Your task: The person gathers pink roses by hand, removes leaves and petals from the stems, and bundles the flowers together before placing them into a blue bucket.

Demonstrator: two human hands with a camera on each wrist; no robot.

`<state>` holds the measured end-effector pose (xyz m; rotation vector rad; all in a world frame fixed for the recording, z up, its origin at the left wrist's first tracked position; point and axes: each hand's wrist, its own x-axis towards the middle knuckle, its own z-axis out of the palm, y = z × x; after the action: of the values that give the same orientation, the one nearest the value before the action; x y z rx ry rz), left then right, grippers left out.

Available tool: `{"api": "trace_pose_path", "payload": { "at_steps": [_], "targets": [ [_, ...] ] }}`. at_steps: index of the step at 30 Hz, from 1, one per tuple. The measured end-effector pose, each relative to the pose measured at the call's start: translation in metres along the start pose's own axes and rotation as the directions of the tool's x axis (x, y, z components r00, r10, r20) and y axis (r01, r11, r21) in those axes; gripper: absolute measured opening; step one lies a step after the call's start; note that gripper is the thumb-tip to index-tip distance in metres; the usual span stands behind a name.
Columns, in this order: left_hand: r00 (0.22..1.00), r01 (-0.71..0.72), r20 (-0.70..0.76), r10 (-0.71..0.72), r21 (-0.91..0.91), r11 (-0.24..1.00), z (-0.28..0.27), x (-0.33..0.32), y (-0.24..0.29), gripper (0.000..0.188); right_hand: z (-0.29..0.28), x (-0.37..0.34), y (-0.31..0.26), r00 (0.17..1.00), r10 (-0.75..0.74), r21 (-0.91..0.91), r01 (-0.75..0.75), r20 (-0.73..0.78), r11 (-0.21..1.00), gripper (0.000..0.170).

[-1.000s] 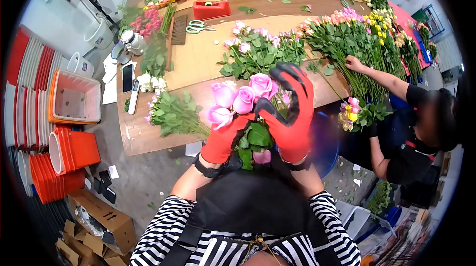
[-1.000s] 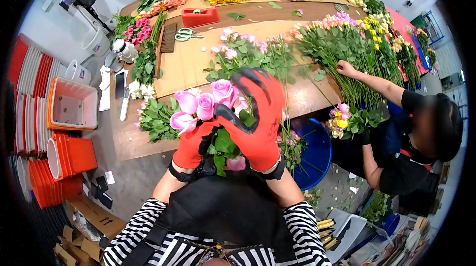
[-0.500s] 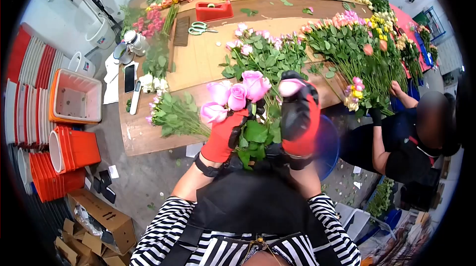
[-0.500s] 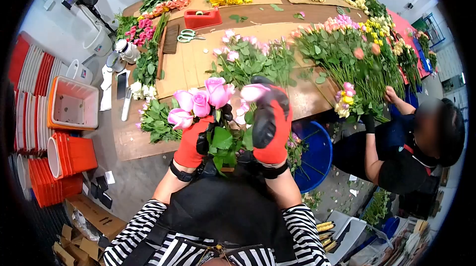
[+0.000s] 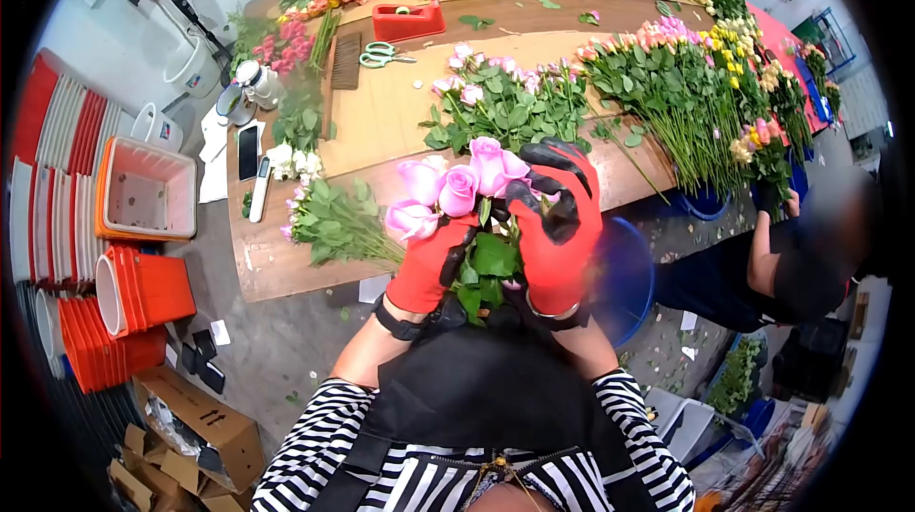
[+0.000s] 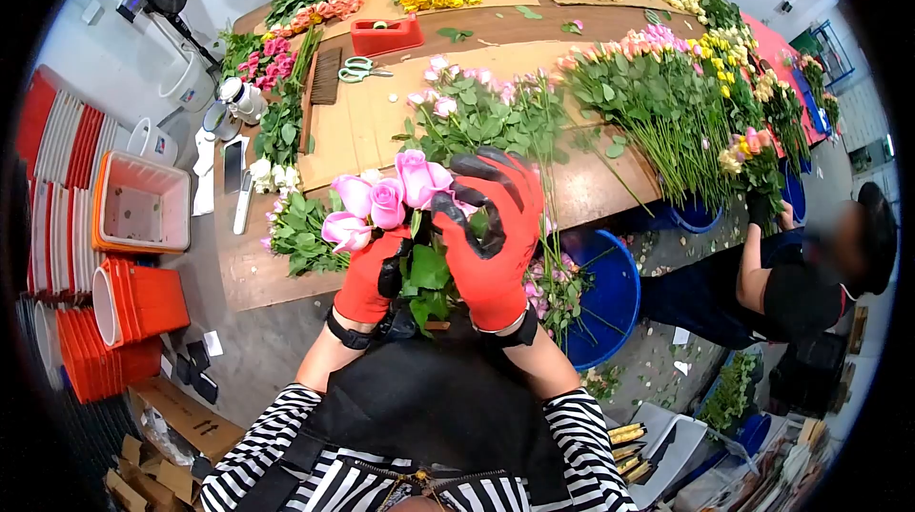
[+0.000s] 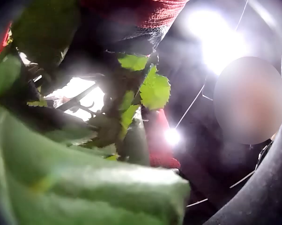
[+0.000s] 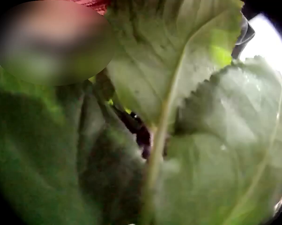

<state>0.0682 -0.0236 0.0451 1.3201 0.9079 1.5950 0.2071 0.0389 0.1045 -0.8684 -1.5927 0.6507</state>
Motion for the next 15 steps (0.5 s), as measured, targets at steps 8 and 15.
{"api": "trace_pose_path", "payload": {
  "at_steps": [8, 15],
  "targets": [
    [0.998, 0.038, 0.034, -0.043, 0.141, 0.989, -0.011, -0.010, -0.015, 0.030, -0.010, -0.013, 0.027, 0.893, 0.450, 0.518, -0.372, -0.028, 0.770, 0.023],
    [0.996, -0.069, 0.081, 0.047, 0.293, 0.954, -0.014, 0.000, -0.006, 0.027, -0.016, 0.003, -0.026, 0.972, 0.073, 0.103, -0.051, -0.223, 0.993, 0.034]
  ]
}}
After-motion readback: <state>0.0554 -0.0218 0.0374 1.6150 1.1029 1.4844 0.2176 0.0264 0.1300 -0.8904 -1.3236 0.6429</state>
